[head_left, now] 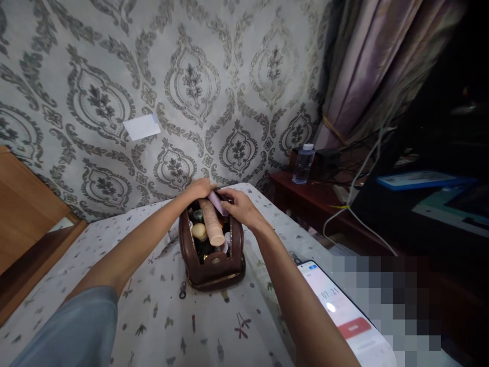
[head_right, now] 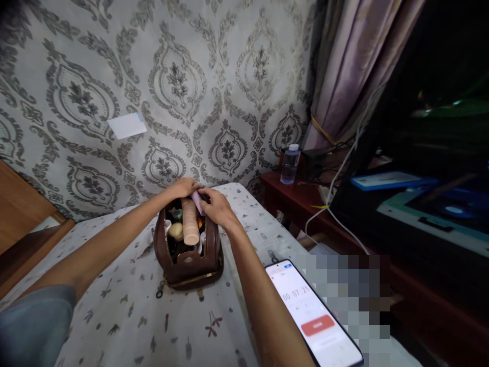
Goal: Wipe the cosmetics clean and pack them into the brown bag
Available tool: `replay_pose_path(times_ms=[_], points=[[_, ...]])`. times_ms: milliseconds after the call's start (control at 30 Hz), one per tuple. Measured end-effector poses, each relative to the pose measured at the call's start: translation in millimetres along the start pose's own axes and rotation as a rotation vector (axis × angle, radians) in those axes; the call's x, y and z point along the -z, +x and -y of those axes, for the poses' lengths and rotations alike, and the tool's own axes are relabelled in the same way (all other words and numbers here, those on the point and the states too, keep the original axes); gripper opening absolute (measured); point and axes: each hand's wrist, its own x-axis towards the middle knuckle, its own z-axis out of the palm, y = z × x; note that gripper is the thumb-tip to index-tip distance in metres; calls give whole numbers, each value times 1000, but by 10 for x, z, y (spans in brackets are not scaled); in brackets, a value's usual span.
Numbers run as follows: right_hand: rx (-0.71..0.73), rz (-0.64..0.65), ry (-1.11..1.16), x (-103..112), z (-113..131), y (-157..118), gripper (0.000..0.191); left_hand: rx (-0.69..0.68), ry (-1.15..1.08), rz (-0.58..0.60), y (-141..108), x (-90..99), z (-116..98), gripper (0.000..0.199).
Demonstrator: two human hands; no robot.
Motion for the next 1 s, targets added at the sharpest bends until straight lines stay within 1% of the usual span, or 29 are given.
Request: replay_pose_path(times_ms=[100,167,233,267,300,367,400,433,467,567,667,833,933,1000], points=[[1,-7,21,0,-6,0,45,14,98,-1,-129,63,-80,40],[3,-10,36,0,-11,3,46,6,146,-41,-283,137,-161,34],[6,-13,46,0,-18,6,46,-45,194,-96,-464,223,-244,32],[6,-14,47,-1,-21,7,47,-105,220,-105,-550,264,-279,30],[4,-13,45,-1,-23,7,47,-193,251,-70,-624,300,-307,28],[-5,-16,34,0,-25,5,49,-343,279,71,-724,342,-341,27],[-9,-19,25,1,-25,5,49,-388,281,144,-749,345,-350,29],[-12,-25,15,3,-26,5,49,-404,275,190,-761,335,-357,31],[-14,-33,6,6,-27,7,49,-402,267,201,-764,315,-366,32],[-17,-43,-9,21,-38,14,50,-334,255,114,-758,229,-409,30],[-28,-40,11,37,-55,19,51,-287,310,41,-765,178,-444,24],[-32,-49,27,38,-51,21,49,-371,466,-33,-846,202,-353,27],[-33,-36,17,18,-49,31,47,-425,520,-77,-986,232,-327,29],[-45,-41,12,3,-67,41,47,-474,542,-68,-1108,253,-370,27]])
